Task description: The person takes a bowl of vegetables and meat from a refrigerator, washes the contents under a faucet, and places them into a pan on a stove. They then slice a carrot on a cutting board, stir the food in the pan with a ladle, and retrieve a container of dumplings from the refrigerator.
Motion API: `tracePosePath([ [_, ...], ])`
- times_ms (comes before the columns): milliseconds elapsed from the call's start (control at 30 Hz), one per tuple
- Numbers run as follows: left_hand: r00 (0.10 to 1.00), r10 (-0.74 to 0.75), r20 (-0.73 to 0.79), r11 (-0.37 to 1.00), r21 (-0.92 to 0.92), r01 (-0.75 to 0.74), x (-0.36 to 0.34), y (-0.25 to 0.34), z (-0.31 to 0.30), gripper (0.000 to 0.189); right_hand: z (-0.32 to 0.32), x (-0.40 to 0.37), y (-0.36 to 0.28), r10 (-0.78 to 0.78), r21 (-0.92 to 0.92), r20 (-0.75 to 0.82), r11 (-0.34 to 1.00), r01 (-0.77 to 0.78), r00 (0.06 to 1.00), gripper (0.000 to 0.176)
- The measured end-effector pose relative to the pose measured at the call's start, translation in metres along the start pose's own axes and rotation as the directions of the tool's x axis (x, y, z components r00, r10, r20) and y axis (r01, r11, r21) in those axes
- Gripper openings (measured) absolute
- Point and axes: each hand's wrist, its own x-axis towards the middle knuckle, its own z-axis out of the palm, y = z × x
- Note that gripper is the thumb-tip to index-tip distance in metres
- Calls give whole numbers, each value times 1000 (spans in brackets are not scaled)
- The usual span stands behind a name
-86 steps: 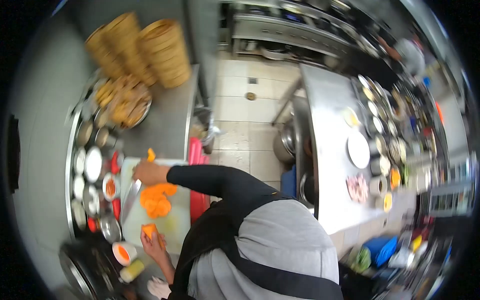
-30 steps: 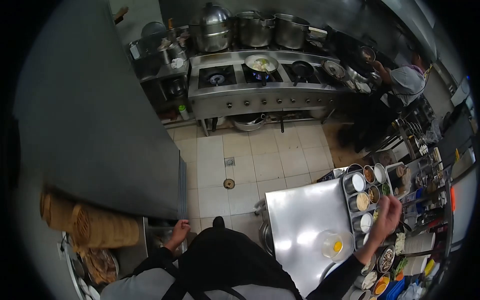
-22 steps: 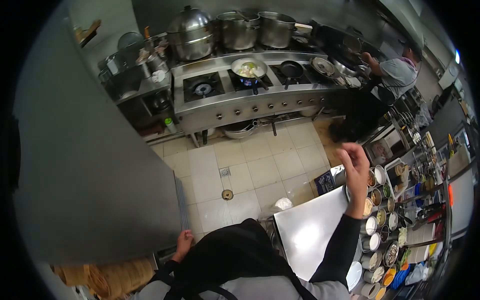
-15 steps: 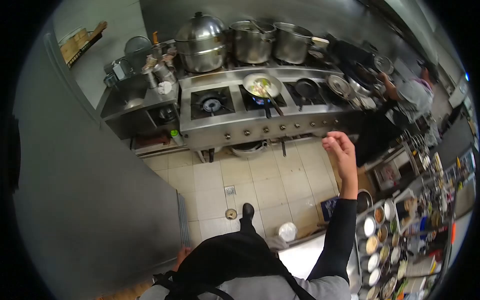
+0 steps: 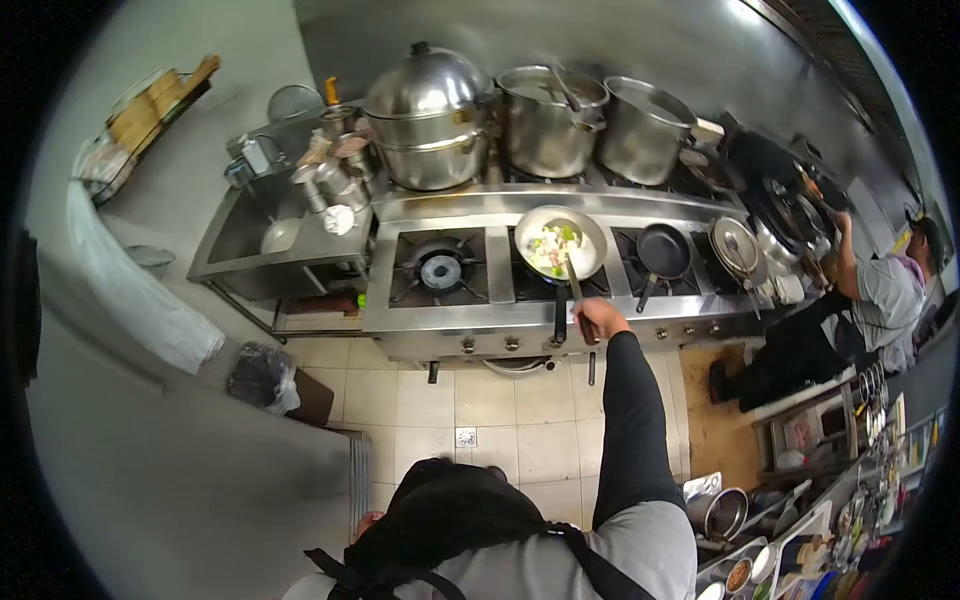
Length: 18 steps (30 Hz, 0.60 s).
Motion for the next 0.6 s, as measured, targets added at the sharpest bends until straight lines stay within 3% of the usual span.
tracePosePath([
  [33, 948, 317, 1, 906, 295, -303, 18, -10, 7, 29, -15, 15, -4, -17, 105, 116, 994, 5, 993, 30],
  [67, 810, 578, 100, 646, 551, -528, 24, -14, 7, 27, -26, 25, 0, -40, 216, 226, 976, -11, 973, 21],
  [133, 890, 456, -2, 500, 828, -254, 58, -4, -13, 31, -32, -30, -37, -81, -189, 113, 977, 101, 990, 12],
  [200, 947, 320, -26, 227, 973, -50, 84, 35, -16, 38, -29, -35, -22, -153, -190, -67, 972, 137, 986, 18],
  [233, 945, 293, -149, 99, 987, 125, 103, 55, -14, 40, -33, -46, -25, -149, -339, -133, 936, 97, 980, 27],
  [267, 921, 286, -265, -34, 957, 287, 124, 71, -11, 41, -35, -60, -28, -129, -338, -153, 938, 71, 980, 27],
  [333, 934, 288, -211, -97, 964, 247, 143, 121, 23, 35, -37, -93, -36, -544, -718, -147, 633, 289, 826, 31],
  [367, 940, 276, -201, -103, 966, 237, 164, 143, 39, 35, -37, -103, -46, -408, -708, -157, 681, 185, 899, 34],
  [433, 958, 283, -38, -191, 977, 95, 194, 176, 67, 30, -32, -118, -50, -444, -712, -194, 677, 185, 875, 34],
  [467, 936, 230, 266, -513, 851, -116, 232, 186, 50, 29, -30, -126, -49, -481, -719, -213, 666, 196, 850, 34],
  [500, 898, 256, 358, -488, 850, -200, 252, 199, 70, 25, -28, -136, -49, -455, -699, -232, 692, 178, 860, 39],
  [533, 896, 372, 245, -274, 951, -146, 268, 207, 110, 23, -24, -144, -44, -442, -700, -230, 694, 168, 867, 39],
  [600, 924, 319, 213, 11, 974, -228, 298, 217, 203, 27, -13, -158, -34, -500, -659, -277, 720, 216, 821, 44],
])
